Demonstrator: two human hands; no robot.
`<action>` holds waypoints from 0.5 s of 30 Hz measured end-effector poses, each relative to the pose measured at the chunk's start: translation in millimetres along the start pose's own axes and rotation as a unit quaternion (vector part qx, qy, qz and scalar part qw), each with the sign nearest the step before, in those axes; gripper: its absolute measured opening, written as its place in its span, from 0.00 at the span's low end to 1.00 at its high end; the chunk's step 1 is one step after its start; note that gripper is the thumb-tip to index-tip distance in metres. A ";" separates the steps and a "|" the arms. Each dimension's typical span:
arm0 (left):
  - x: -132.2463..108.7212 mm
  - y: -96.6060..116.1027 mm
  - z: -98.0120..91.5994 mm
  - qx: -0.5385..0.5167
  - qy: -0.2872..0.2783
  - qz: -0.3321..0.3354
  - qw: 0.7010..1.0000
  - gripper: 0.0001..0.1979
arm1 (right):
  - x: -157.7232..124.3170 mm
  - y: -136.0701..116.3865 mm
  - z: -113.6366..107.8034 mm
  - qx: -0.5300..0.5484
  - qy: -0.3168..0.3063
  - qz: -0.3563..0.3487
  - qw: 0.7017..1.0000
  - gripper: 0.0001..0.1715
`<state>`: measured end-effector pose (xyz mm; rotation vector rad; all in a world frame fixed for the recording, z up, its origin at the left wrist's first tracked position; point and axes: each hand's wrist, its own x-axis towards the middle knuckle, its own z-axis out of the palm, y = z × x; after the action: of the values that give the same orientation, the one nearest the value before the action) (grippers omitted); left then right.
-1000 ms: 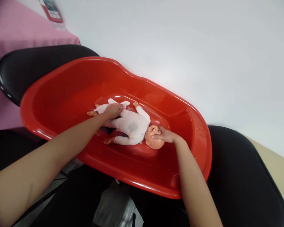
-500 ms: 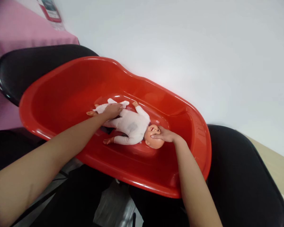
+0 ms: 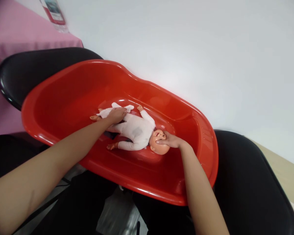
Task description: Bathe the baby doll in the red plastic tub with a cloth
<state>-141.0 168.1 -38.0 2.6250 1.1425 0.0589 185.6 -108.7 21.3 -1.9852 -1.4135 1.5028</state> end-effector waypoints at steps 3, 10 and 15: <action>-0.8 0.6 -1.4 0.009 0.003 -0.005 1.000 0.30 | 0.3 0.2 0.1 0.003 0.002 -0.004 1.000 0.72; -4.1 -5.1 -6.3 0.020 0.010 -0.083 0.996 0.25 | 1.6 1.5 1.1 0.007 0.015 0.006 1.000 0.70; 0.8 -20.1 3.4 -0.006 0.049 -0.202 0.978 0.22 | 2.0 1.5 1.4 0.010 0.007 -0.004 1.000 0.70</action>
<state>-154.3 180.9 -46.7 2.3488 1.6798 0.1118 185.1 -108.2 18.5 -1.9724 -1.3921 1.4904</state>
